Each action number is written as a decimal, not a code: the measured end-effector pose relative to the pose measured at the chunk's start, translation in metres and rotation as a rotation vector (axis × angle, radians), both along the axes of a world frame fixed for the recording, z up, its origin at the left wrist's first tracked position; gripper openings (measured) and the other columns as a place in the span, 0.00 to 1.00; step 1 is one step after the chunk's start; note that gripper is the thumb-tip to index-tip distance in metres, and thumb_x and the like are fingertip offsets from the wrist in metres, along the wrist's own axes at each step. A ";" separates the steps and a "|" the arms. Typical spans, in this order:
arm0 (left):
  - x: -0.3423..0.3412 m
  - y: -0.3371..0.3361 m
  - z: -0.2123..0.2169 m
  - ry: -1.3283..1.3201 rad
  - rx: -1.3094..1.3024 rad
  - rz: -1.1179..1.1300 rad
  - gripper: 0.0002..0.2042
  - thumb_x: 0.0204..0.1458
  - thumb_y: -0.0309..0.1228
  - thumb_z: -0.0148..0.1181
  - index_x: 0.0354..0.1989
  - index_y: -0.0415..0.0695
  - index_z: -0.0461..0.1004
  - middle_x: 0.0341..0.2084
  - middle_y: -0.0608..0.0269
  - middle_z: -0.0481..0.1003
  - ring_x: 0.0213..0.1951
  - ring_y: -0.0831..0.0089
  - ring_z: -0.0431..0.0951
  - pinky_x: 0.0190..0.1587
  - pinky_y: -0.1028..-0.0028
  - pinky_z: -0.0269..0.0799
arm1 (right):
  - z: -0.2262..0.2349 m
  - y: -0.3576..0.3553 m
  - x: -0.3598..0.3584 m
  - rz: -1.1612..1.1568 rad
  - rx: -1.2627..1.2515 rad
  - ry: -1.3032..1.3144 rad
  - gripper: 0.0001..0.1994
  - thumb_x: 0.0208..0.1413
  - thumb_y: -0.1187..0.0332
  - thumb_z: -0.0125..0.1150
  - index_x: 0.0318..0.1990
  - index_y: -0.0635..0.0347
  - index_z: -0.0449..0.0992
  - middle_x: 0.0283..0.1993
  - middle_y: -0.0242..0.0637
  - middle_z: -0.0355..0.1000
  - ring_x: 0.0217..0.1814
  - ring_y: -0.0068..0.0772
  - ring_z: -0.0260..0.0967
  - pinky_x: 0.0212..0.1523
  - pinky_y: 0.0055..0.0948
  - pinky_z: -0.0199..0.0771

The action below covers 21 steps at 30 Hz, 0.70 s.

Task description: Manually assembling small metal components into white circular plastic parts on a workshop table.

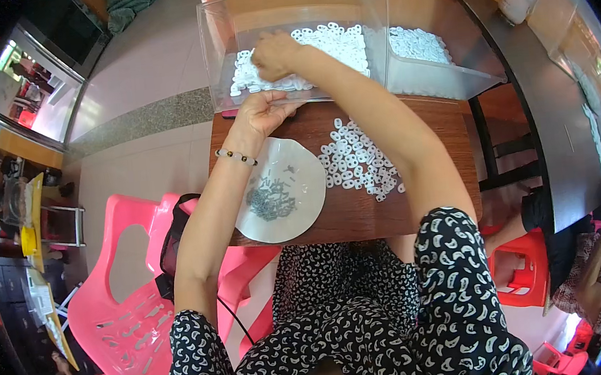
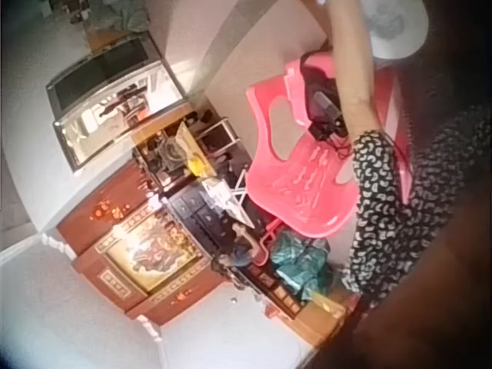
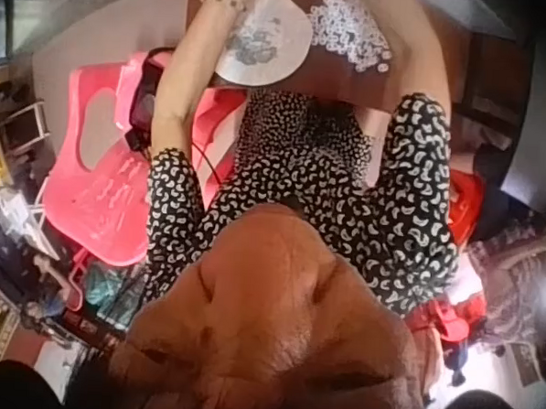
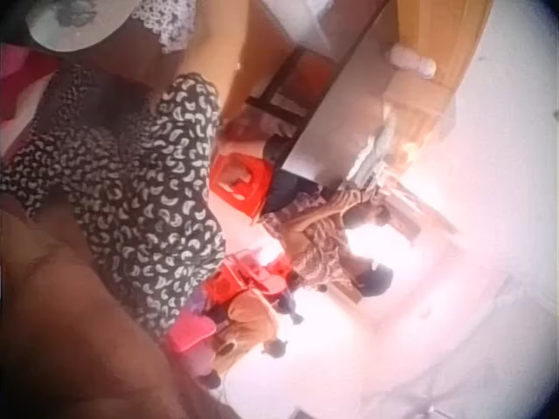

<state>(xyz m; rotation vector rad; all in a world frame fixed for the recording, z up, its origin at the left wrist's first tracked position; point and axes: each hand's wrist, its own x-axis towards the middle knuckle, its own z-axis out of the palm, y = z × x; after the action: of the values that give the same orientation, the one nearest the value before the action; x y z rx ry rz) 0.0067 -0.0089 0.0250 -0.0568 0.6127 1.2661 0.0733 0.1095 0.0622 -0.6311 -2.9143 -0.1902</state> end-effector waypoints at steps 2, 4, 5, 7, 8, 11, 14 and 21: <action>-0.002 0.001 -0.003 0.004 -0.020 0.009 0.17 0.52 0.15 0.38 0.50 0.18 0.51 0.52 0.30 0.58 0.53 0.35 0.63 0.58 0.50 0.65 | 0.012 0.007 0.018 -0.077 0.134 -0.124 0.10 0.39 0.63 0.54 0.24 0.58 0.77 0.35 0.46 0.73 0.42 0.48 0.69 0.41 0.43 0.73; 0.004 0.004 -0.005 -0.004 -0.034 0.035 0.17 0.52 0.15 0.38 0.49 0.17 0.51 0.51 0.28 0.57 0.54 0.35 0.63 0.58 0.51 0.65 | 0.016 0.022 0.042 -0.201 0.145 -0.073 0.09 0.39 0.63 0.54 0.22 0.57 0.77 0.35 0.46 0.74 0.43 0.47 0.69 0.42 0.43 0.72; 0.007 0.005 -0.004 -0.012 -0.030 0.030 0.17 0.52 0.15 0.38 0.49 0.17 0.51 0.51 0.28 0.57 0.54 0.35 0.63 0.58 0.51 0.65 | 0.018 0.030 0.056 -0.223 0.187 -0.044 0.08 0.39 0.64 0.55 0.23 0.57 0.77 0.35 0.45 0.74 0.44 0.47 0.69 0.42 0.43 0.72; 0.007 0.004 -0.005 -0.036 0.006 0.021 0.17 0.52 0.14 0.37 0.50 0.17 0.50 0.52 0.28 0.56 0.54 0.35 0.61 0.59 0.49 0.63 | 0.029 0.028 0.073 -0.275 0.185 -0.048 0.12 0.41 0.65 0.55 0.33 0.58 0.78 0.38 0.48 0.74 0.45 0.49 0.70 0.46 0.46 0.70; 0.006 0.003 -0.006 -0.036 0.007 0.026 0.17 0.52 0.14 0.37 0.50 0.17 0.50 0.52 0.28 0.56 0.54 0.35 0.61 0.59 0.49 0.63 | 0.028 0.027 0.073 -0.270 0.185 -0.048 0.12 0.41 0.65 0.55 0.33 0.58 0.78 0.38 0.48 0.74 0.45 0.49 0.70 0.46 0.46 0.70; 0.004 0.003 -0.009 -0.049 0.040 0.046 0.18 0.51 0.14 0.36 0.50 0.17 0.49 0.53 0.28 0.55 0.55 0.35 0.60 0.59 0.47 0.61 | 0.030 0.019 0.069 -0.204 0.231 0.187 0.11 0.43 0.64 0.56 0.34 0.54 0.79 0.36 0.46 0.74 0.43 0.48 0.71 0.44 0.46 0.71; 0.005 0.004 -0.009 -0.067 0.029 0.042 0.18 0.51 0.13 0.36 0.51 0.17 0.48 0.54 0.29 0.54 0.56 0.35 0.59 0.60 0.46 0.60 | 0.023 0.009 0.045 -0.128 -0.007 0.157 0.10 0.46 0.65 0.54 0.35 0.53 0.78 0.35 0.42 0.75 0.40 0.46 0.72 0.41 0.43 0.73; 0.002 0.004 -0.015 -0.055 0.130 0.023 0.19 0.51 0.14 0.35 0.52 0.18 0.47 0.55 0.31 0.54 0.58 0.36 0.57 0.61 0.46 0.58 | 0.001 -0.005 -0.008 -0.083 0.026 0.085 0.19 0.39 0.68 0.60 0.44 0.49 0.76 0.42 0.43 0.73 0.52 0.46 0.64 0.52 0.40 0.67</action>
<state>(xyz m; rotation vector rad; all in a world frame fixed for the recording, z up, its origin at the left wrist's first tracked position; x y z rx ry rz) 0.0090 -0.0051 0.0096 0.0093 0.4822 1.3194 0.0650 0.1044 0.0634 -0.7374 -2.8027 -0.2052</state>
